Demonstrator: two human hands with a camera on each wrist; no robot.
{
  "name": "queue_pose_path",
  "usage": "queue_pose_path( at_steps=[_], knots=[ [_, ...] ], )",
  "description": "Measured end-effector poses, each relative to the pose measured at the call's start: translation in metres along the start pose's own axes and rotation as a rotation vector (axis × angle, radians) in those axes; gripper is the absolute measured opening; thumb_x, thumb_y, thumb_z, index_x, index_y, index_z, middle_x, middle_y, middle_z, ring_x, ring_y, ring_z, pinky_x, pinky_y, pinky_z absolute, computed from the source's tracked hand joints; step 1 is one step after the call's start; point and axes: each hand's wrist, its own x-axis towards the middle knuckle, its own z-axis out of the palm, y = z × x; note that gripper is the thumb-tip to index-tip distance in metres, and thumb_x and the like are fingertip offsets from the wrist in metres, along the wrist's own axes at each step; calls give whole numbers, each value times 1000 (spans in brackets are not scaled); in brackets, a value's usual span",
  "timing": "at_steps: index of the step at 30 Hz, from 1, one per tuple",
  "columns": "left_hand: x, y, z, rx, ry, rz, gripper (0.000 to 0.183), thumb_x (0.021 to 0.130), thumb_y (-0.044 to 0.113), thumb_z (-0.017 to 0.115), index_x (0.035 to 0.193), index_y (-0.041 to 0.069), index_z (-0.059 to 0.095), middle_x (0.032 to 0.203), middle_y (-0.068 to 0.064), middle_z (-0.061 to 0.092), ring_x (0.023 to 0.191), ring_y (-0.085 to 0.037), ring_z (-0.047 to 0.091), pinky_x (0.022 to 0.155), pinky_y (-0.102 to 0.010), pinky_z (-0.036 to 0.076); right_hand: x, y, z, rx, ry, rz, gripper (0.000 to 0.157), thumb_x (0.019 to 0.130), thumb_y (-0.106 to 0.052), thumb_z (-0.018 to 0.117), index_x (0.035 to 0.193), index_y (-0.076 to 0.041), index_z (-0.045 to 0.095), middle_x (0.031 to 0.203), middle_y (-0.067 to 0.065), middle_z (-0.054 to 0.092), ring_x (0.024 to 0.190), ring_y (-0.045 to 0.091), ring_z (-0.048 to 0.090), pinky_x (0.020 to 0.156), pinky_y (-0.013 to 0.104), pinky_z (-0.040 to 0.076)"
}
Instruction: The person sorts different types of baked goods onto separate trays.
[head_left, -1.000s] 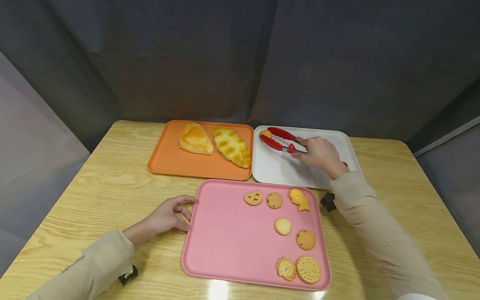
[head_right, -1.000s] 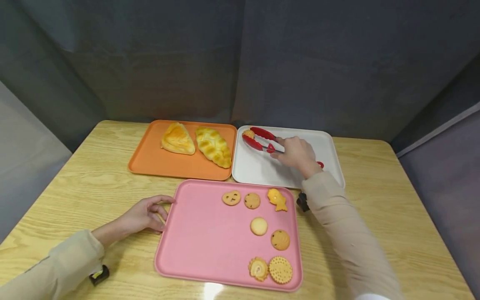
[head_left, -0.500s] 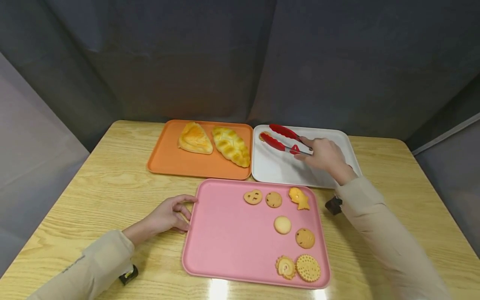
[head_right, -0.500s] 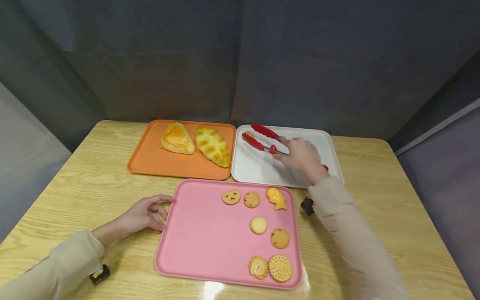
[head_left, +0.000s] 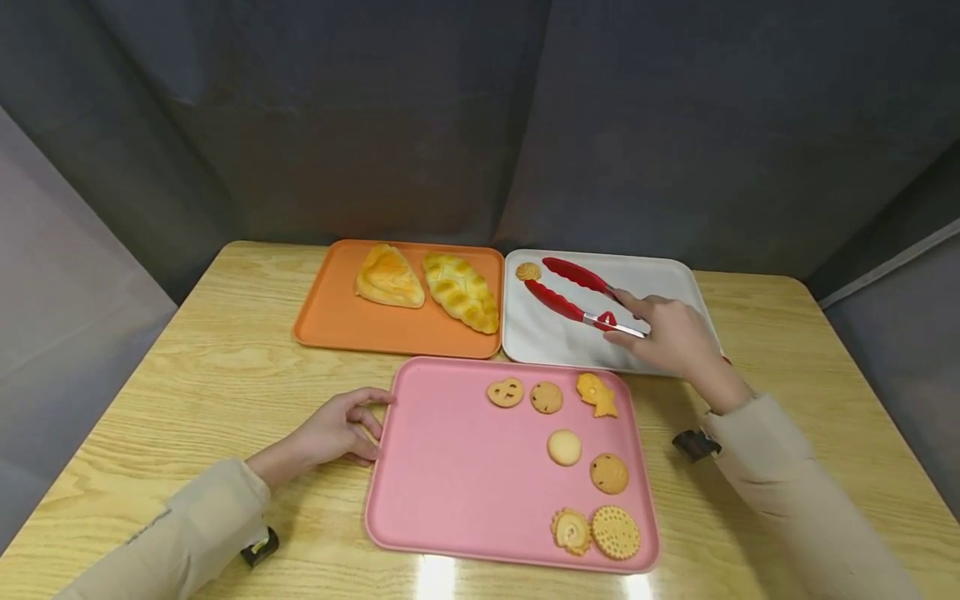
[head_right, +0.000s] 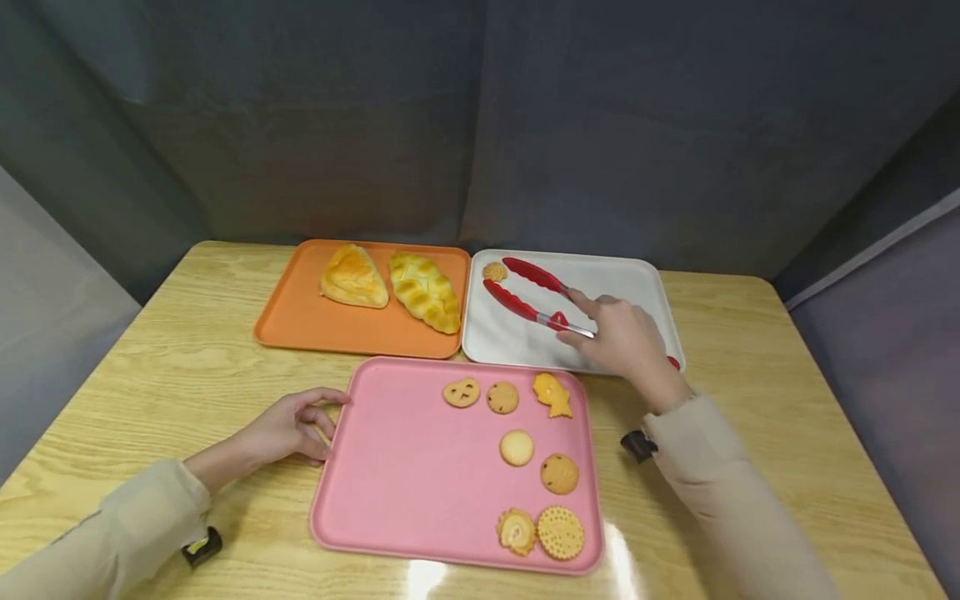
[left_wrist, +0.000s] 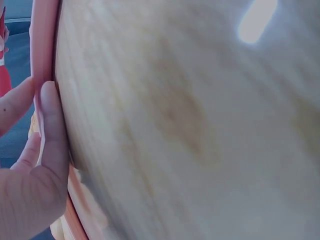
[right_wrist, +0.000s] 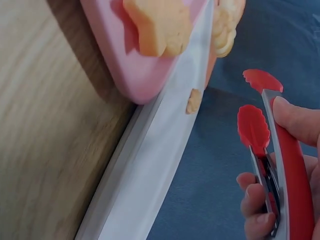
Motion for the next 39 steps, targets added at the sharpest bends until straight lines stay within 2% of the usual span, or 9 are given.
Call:
queue_pose_path(
  at_steps=[12,21,28,39],
  knots=[
    [-1,2,0,15,3,-11,70,69,-17,65,132,-5,38,81,-14,56,59,-19,61,57,-35,56,-34,-6,-6,26,94,-54,64,73,-31,74,127,-5,53,94,19,64,72,26,58,54,32,45],
    [-1,3,1,21,4,-13,69,69,-17,65,132,-5,38,81,-14,56,60,-19,61,57,-35,56,-55,1,-7,40,213,-164,62,67,-28,78,121,-2,59,85,15,65,56,16,51,46,25,38],
    [-2,3,1,19,-4,-9,69,70,-17,64,132,-5,38,82,-15,57,60,-19,61,56,-36,56,-72,3,-12,41,216,-166,64,67,-32,78,122,-5,59,89,15,66,51,9,42,42,21,34],
    [-2,4,1,16,-5,-8,69,70,-17,64,132,-5,38,82,-15,57,60,-19,61,56,-35,56,-90,8,-17,35,231,-193,66,63,-36,80,118,-5,62,82,9,65,47,2,31,39,18,28]
  ],
)
